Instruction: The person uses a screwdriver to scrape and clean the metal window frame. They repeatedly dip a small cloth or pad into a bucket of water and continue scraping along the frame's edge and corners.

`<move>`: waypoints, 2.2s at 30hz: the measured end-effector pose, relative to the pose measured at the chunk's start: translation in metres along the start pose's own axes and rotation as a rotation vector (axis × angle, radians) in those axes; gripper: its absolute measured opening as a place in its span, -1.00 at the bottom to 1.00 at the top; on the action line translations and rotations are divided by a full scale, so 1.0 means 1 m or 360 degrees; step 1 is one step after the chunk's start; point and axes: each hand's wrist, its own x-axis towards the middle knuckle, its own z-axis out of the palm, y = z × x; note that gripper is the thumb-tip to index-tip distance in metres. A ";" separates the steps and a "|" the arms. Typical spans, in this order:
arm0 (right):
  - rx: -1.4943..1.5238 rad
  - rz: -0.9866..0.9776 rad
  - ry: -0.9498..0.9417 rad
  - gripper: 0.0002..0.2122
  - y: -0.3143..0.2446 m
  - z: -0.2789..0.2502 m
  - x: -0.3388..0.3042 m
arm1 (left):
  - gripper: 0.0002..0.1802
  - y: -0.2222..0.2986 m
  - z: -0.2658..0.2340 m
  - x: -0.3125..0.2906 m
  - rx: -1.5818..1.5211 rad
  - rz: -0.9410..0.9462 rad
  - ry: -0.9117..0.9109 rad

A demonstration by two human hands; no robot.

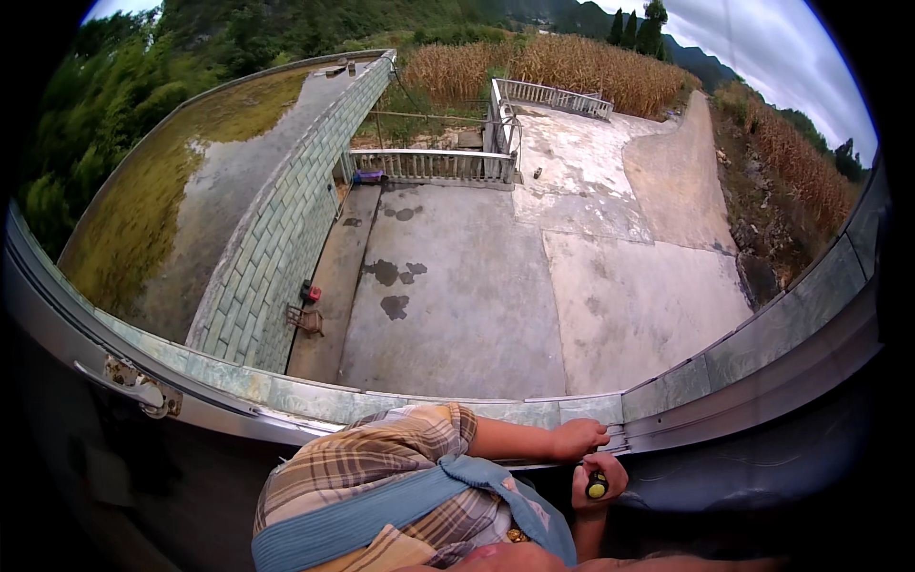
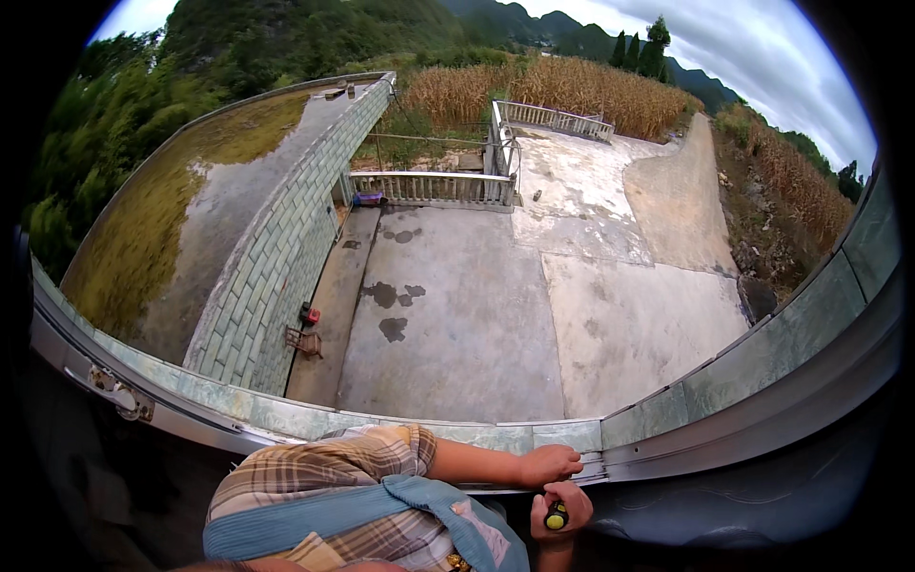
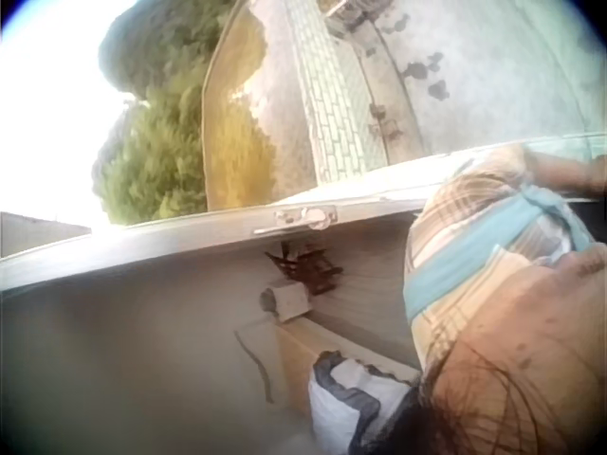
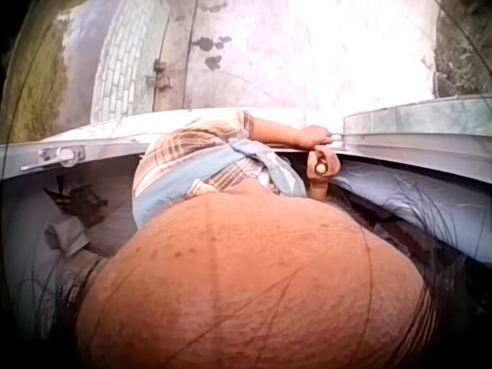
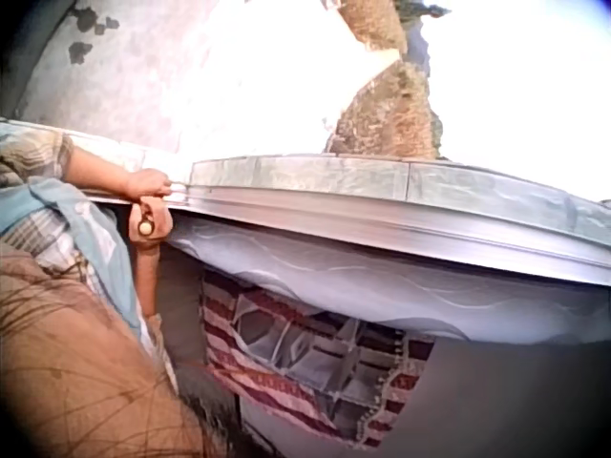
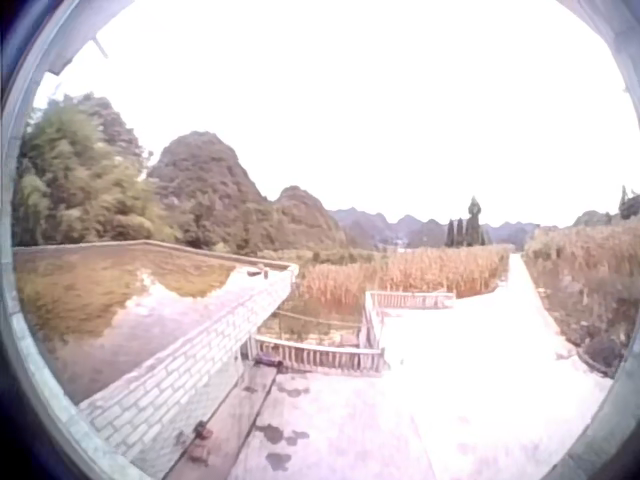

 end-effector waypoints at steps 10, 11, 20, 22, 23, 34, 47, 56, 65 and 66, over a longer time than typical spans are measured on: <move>-0.0175 0.0014 0.0258 -0.84 0.021 0.000 -0.007 | -0.81 -0.014 0.022 0.032 0.0039 0.0184 -0.0030; -0.0160 0.0066 0.0316 -0.85 0.021 -0.003 -0.007 | -0.82 -0.017 0.026 0.035 0.0062 0.0184 -0.0020; -0.0139 0.0150 0.0358 -0.81 0.014 -0.023 -0.003 | -0.83 -0.009 0.024 0.035 0.0036 0.0105 0.0012; -0.0125 0.0188 0.0260 -0.82 0.012 -0.024 -0.005 | -0.82 -0.009 0.020 0.028 0.0051 0.0084 -0.0017; -0.0076 0.0177 0.0235 -0.82 0.011 -0.022 -0.004 | -0.82 -0.008 0.018 0.025 0.0061 0.0099 -0.0013; -0.0087 -0.0078 0.0122 -0.82 0.006 -0.001 -0.006 | -0.82 -0.005 0.003 0.006 0.0123 0.0161 -0.0069; -0.0129 -0.0023 0.0079 -0.83 0.017 -0.012 0.009 | -0.79 -0.012 0.018 0.033 0.0057 0.0226 -0.0069; 0.0105 -0.0082 -0.0187 -0.81 -0.014 0.012 0.015 | -0.77 -0.010 -0.001 -0.008 0.0167 0.0112 -0.0174; 0.0073 -0.0123 -0.0172 -0.82 -0.012 0.014 0.023 | -0.71 -0.012 -0.007 -0.002 0.0123 0.0215 -0.0139; 0.0050 -0.0150 -0.0172 -0.82 -0.009 0.014 0.026 | -0.69 -0.014 -0.004 0.003 0.0132 0.0239 -0.0132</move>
